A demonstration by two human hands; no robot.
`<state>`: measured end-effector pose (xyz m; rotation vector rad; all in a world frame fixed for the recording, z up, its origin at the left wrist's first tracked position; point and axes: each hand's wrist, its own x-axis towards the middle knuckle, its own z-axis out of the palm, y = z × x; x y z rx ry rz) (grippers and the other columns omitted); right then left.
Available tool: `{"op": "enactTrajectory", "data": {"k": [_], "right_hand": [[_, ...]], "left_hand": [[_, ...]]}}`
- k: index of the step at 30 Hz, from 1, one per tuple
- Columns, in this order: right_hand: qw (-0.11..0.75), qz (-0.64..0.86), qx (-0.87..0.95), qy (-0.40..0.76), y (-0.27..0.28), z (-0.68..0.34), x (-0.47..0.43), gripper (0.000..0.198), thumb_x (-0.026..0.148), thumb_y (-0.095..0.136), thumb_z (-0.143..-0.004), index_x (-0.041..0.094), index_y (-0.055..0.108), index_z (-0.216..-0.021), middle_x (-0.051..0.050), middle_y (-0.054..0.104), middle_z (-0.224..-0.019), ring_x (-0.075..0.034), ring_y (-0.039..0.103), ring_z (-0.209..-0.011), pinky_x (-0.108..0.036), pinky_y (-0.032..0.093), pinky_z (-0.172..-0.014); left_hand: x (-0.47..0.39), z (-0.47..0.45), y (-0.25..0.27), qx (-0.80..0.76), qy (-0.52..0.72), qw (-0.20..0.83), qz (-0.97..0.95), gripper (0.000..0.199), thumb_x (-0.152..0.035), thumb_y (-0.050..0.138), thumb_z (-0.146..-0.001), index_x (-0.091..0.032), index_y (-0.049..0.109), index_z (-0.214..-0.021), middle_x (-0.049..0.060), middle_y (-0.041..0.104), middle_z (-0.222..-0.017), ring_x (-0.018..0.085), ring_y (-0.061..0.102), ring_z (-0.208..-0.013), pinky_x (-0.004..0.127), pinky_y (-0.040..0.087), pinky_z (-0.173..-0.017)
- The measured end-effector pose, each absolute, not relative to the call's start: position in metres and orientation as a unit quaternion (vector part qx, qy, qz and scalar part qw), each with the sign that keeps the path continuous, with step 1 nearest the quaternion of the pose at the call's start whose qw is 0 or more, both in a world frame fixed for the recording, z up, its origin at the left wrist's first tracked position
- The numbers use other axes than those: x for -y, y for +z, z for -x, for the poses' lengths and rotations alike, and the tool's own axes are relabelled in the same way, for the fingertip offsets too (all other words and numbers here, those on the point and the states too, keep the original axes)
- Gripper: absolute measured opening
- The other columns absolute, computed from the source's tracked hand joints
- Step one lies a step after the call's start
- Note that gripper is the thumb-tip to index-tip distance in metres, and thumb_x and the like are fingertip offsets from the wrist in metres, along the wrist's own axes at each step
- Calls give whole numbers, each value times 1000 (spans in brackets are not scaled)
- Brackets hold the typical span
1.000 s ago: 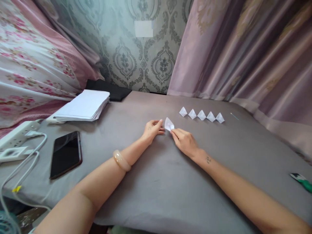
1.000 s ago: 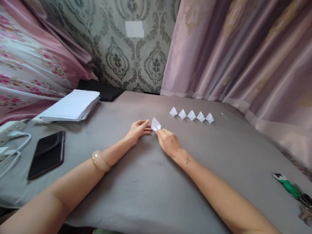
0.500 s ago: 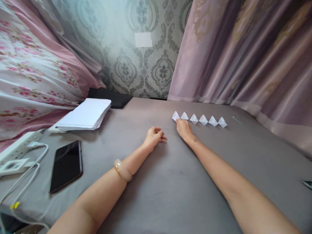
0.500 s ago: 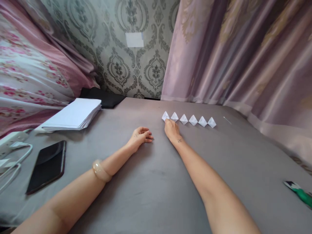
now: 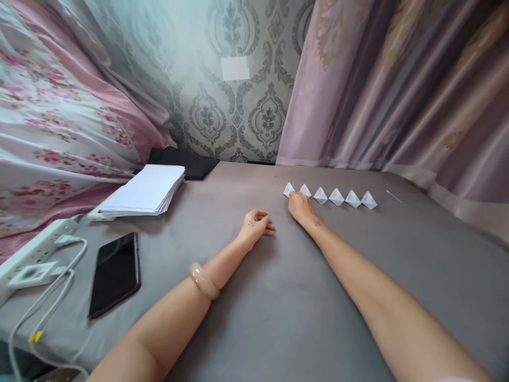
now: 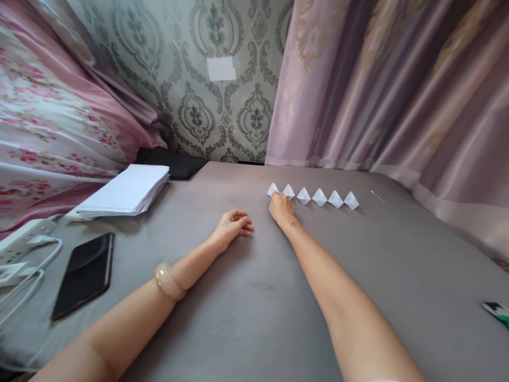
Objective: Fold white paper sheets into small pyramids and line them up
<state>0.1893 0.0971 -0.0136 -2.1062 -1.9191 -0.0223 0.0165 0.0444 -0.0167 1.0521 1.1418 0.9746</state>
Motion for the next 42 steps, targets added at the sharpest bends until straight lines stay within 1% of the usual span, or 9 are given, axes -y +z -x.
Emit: {"op": "enactTrajectory", "data": {"k": [9,13,14,17,19,23,28,37,42], "right_hand": [[167,718,675,-9,-3,-178,-66,34,21,38,-94,11,54,-123,-19,66,-111,-27,63,-101,-34,45,-83],[165,706,689,4,-2,-171,-27,39,24,42,-94,11,47,-131,-17,67,-109,-26,63,-97,-35,46,-81],[162,687,709,11,-3,-170,-16,39,24,43,-93,11,48,-130,-17,66,-111,-26,62,-100,-35,46,-83],[144,622,769,23,-5,-165,20,26,23,44,-93,13,61,-111,-16,64,-112,-26,57,-109,-36,44,-91],[150,587,795,30,-6,-162,41,24,23,45,-93,14,63,-105,-16,62,-115,-26,55,-114,-37,44,-94],[178,532,826,51,-9,-157,71,27,23,43,-94,15,65,-107,-14,62,-120,-25,53,-117,-39,44,-98],[240,540,804,67,-19,-156,79,34,23,37,-96,15,64,-115,-12,61,-128,-21,51,-122,-37,41,-104],[236,534,810,53,-20,-157,81,34,21,38,-95,13,67,-111,-12,62,-126,-21,52,-121,-35,40,-105],[238,533,810,57,-18,-158,82,32,21,39,-95,14,67,-110,-12,63,-126,-20,53,-120,-34,40,-104]], "left_hand": [[-46,-15,-19,-485,422,612,-460,7,-6,50,-87,-10,50,-92,4,60,-74,12,62,-59,28,54,-57],[-45,-14,-19,-481,424,612,-463,6,-6,49,-88,-9,50,-93,5,60,-75,11,62,-60,26,54,-58],[-45,-14,-19,-480,424,612,-464,6,-5,49,-88,-9,50,-93,5,60,-76,11,62,-60,26,54,-58],[-43,-12,-21,-474,424,612,-470,7,-5,50,-87,-9,51,-92,5,61,-75,11,63,-61,25,54,-58],[-43,-10,-22,-466,424,611,-479,7,-6,52,-86,-9,52,-92,5,61,-74,11,63,-61,25,54,-59],[-42,-7,-26,-446,427,603,-505,7,-8,54,-85,-9,54,-92,6,64,-74,11,64,-62,24,54,-61],[-37,-7,-27,-436,431,588,-529,5,-9,57,-83,-9,57,-88,4,64,-69,10,63,-61,24,53,-62],[-33,-12,-28,-446,443,557,-543,6,-9,59,-80,-10,57,-86,2,64,-65,9,62,-56,21,51,-57],[-29,-10,-19,-454,428,568,-536,11,-13,66,-77,-10,57,-84,3,65,-67,10,64,-59,22,53,-62]]}}
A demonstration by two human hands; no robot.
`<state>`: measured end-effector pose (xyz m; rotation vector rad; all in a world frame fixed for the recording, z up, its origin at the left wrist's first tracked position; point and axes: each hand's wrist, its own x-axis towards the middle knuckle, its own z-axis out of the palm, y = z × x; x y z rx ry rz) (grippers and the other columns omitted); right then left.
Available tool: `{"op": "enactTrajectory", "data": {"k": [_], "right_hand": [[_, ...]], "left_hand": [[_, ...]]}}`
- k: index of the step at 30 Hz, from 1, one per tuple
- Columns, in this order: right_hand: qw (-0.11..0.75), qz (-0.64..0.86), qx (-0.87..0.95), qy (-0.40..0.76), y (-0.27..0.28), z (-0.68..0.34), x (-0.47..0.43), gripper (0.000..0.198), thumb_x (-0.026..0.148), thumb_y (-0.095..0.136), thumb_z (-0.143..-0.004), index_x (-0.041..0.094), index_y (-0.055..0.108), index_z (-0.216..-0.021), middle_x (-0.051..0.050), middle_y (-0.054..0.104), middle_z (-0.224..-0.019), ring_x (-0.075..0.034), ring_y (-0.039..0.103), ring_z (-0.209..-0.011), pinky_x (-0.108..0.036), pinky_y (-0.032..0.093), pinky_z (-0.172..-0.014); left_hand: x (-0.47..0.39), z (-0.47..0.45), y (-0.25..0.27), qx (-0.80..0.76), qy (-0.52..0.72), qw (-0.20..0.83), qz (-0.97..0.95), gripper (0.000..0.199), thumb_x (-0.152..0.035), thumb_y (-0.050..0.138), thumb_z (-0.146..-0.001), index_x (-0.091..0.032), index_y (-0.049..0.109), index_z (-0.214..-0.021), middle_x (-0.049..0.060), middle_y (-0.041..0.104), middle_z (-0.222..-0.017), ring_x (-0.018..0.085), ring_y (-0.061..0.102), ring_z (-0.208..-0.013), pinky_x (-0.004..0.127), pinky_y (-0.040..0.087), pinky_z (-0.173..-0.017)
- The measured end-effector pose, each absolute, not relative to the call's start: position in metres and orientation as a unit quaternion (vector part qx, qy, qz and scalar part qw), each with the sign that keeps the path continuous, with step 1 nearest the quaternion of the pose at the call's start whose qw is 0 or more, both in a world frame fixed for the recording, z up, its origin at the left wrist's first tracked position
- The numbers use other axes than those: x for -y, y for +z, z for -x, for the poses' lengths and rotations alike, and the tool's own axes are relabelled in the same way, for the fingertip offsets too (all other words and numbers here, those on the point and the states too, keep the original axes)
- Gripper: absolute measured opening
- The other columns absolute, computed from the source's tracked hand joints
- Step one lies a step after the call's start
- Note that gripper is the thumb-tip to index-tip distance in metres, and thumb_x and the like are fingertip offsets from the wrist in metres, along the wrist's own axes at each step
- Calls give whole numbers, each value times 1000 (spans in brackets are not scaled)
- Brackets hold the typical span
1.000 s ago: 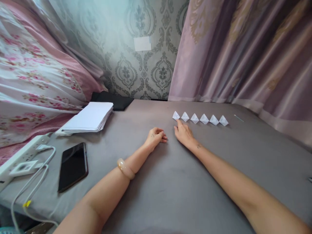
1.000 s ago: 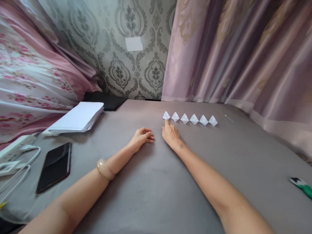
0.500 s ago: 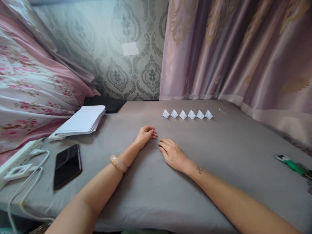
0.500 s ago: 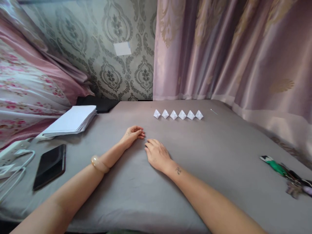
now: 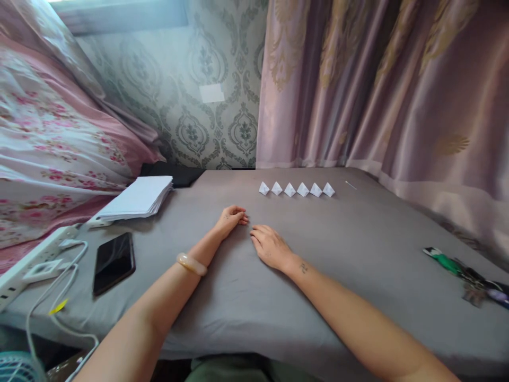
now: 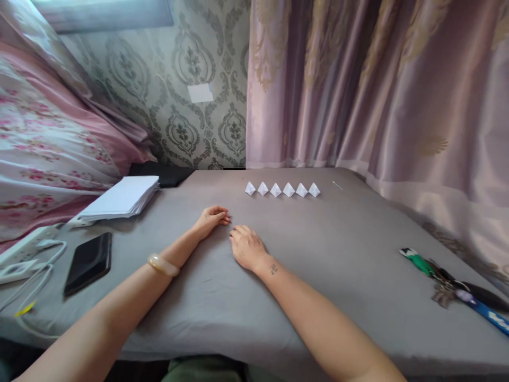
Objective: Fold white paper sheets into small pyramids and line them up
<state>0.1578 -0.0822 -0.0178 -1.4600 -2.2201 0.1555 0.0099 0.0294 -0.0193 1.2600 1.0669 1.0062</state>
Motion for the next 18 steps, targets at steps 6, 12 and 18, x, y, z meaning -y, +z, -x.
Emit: {"op": "enactTrajectory", "data": {"k": [6,12,18], "right_hand": [[232,545,804,60,-17,-158,84,33,22,39,-96,15,68,-110,-10,63,-126,-19,54,-120,-32,41,-102],[236,535,808,65,-20,-159,83,36,21,37,-96,12,69,-109,-14,64,-124,-21,56,-118,-36,41,-104],[262,520,813,27,-33,-161,72,38,25,38,-95,11,69,-111,-15,66,-121,-25,58,-115,-42,44,-104]], "left_hand": [[-19,20,6,-478,373,576,-549,25,-25,77,-66,-11,63,-80,6,67,-72,13,64,-60,23,52,-56],[-27,101,41,-528,463,416,-578,27,-29,68,-66,-10,67,-85,4,64,-66,10,57,-56,21,46,-55],[-53,213,71,-697,521,113,-479,44,-21,51,-70,-3,64,-107,8,67,-78,14,59,-67,23,45,-60]]}}
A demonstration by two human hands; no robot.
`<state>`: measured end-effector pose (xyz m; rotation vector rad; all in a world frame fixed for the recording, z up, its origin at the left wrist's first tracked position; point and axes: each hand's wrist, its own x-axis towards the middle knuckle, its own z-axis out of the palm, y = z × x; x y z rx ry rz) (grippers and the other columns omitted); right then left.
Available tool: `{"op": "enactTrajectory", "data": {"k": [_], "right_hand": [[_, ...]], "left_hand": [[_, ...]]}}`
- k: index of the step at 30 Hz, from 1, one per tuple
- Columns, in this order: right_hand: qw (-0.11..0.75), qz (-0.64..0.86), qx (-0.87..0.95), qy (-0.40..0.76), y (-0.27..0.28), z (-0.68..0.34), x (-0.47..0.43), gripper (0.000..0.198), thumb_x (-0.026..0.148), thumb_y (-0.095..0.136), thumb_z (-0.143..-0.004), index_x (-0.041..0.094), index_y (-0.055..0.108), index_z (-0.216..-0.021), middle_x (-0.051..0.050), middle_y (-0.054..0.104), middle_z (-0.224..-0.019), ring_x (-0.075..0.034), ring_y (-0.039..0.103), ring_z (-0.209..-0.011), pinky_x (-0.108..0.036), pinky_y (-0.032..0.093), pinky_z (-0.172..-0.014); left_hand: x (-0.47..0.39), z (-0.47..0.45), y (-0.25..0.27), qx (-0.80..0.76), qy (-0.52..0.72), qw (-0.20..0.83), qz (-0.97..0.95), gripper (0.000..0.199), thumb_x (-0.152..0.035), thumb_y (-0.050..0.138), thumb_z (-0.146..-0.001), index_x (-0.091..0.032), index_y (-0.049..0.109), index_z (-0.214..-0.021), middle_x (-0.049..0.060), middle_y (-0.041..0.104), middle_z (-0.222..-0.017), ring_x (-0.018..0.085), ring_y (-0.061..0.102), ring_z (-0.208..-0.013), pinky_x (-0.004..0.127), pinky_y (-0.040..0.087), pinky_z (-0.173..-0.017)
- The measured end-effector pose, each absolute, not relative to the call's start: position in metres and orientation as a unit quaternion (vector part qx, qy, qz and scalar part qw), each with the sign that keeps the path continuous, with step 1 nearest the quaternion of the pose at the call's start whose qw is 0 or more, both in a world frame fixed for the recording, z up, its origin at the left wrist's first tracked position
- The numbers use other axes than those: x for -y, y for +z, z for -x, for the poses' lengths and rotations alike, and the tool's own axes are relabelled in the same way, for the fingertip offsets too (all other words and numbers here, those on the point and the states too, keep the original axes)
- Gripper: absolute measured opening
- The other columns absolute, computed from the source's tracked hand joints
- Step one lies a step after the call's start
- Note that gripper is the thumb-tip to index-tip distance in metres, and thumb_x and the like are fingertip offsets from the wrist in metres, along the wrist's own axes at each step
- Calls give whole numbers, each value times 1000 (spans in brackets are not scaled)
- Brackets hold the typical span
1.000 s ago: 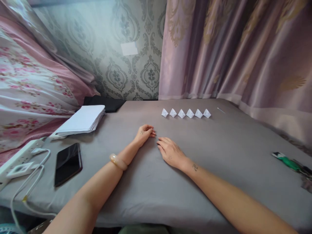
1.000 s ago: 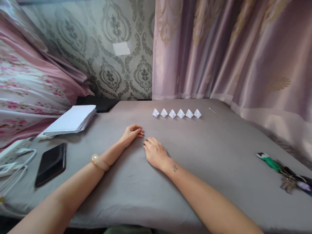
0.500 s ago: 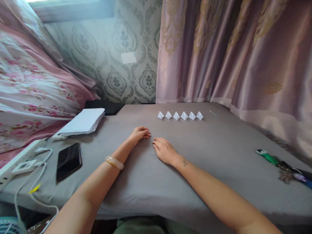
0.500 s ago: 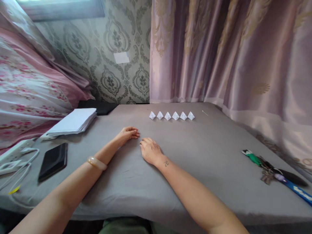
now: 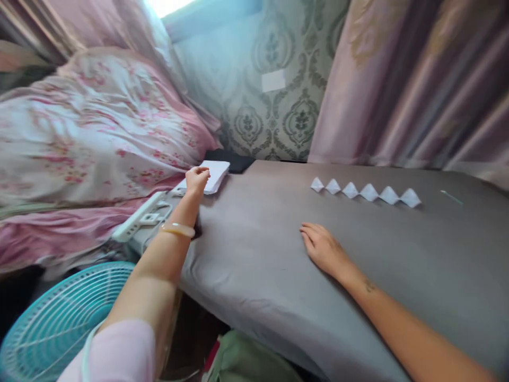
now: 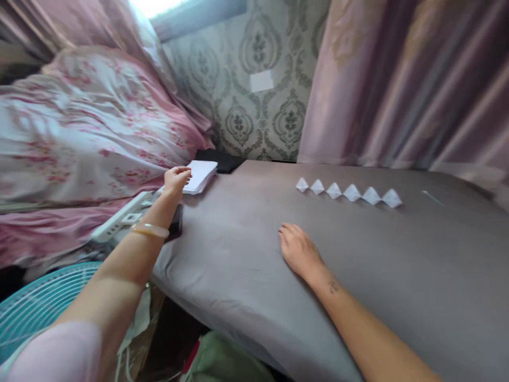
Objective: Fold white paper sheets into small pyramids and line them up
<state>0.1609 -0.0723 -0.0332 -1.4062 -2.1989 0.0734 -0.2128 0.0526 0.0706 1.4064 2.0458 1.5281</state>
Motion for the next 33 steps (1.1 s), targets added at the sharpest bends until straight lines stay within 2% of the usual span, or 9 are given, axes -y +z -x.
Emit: {"op": "enactTrajectory", "data": {"k": [3,7,12,19,29,33], "right_hand": [[271,513,815,17,-40,-162,67,39,27,37,-94,12,69,-110,-15,66,-120,-27,59,-115,-44,46,-102],[278,510,814,1,-44,-163,65,40,30,35,-94,17,70,-108,-12,66,-120,-27,59,-114,-46,46,-102],[265,514,816,4,-45,-164,64,43,32,33,-95,12,68,-110,-13,65,-123,-28,58,-116,-48,46,-102],[261,517,816,-1,-49,-167,64,45,36,32,-96,12,67,-112,-12,64,-124,-28,57,-117,-48,47,-102],[267,507,819,-11,-49,-166,65,43,34,33,-96,12,67,-112,-13,64,-124,-27,57,-117,-47,46,-102],[270,504,820,-17,-50,-166,65,42,33,34,-96,13,67,-112,-12,64,-124,-27,57,-117,-46,47,-102]], "left_hand": [[-58,259,72,-736,485,61,-469,42,-19,54,-67,-3,68,-103,10,70,-88,18,62,-81,25,47,-72],[-62,289,64,-766,403,62,-498,38,-22,58,-66,-6,71,-97,11,72,-91,23,64,-87,28,48,-78],[-73,291,61,-774,314,78,-544,45,-30,64,-69,-11,68,-110,9,70,-111,23,64,-101,25,47,-87],[-102,271,56,-790,220,75,-568,63,-44,66,-73,-9,57,-125,17,60,-129,28,59,-114,29,44,-93],[-137,253,47,-822,181,42,-538,74,-55,69,-68,-10,53,-125,23,53,-133,36,50,-123,37,41,-97],[-139,256,44,-826,191,42,-528,76,-54,70,-66,-10,51,-125,23,52,-134,36,50,-124,37,41,-97]]}}
